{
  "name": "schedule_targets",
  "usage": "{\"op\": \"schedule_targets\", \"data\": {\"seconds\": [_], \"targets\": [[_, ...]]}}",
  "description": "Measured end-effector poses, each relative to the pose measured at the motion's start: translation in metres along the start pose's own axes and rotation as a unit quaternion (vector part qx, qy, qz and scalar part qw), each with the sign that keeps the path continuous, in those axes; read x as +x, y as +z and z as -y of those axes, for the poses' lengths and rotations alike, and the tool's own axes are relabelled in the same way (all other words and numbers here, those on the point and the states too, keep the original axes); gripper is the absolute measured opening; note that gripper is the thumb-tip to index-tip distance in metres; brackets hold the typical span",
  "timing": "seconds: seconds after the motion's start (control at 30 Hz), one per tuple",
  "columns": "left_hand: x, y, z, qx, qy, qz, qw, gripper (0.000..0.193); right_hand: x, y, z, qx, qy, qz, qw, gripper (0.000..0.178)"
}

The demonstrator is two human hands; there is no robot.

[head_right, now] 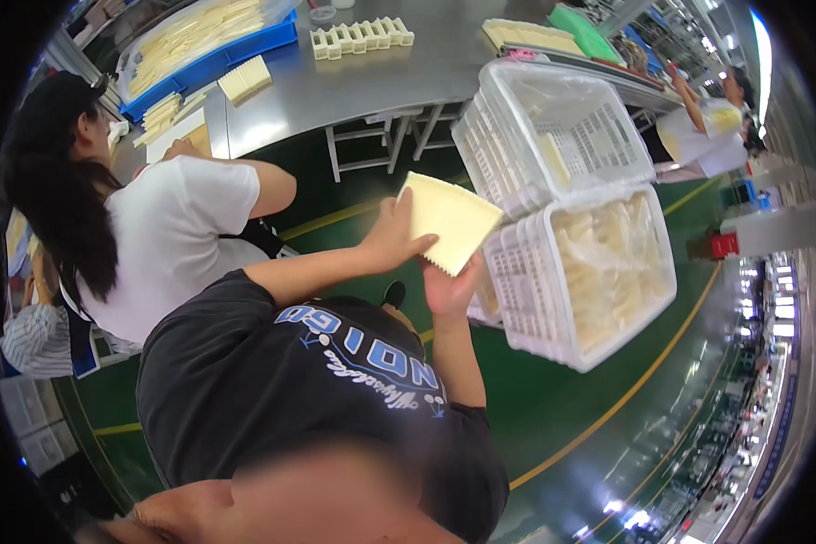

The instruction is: Assembling white plastic components by applying a liquid with a brush and fitting pieces together at an assembly line.

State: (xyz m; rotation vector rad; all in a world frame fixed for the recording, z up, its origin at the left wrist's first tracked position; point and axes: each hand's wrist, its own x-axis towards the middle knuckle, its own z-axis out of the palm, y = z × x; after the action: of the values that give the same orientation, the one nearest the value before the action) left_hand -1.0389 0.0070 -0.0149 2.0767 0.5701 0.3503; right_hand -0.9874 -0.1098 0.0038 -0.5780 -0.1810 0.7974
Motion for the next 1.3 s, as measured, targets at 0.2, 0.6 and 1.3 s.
{"op": "schedule_targets", "data": {"seconds": [0.2,0.6,1.3], "targets": [[0.094,-0.023,0.027,0.081,-0.079,-0.126,0.986,0.092,0.136,-0.008,0.002,0.046,0.165,0.074,0.982,0.047],[0.196,-0.109,0.129,0.094,-0.279,-0.313,0.903,0.088,0.336,0.025,-0.112,0.106,0.432,0.172,0.879,0.051],[0.253,-0.147,0.190,0.299,-0.385,-0.267,0.831,0.083,0.500,0.028,-0.162,-0.611,0.462,0.324,0.556,0.035]]}}
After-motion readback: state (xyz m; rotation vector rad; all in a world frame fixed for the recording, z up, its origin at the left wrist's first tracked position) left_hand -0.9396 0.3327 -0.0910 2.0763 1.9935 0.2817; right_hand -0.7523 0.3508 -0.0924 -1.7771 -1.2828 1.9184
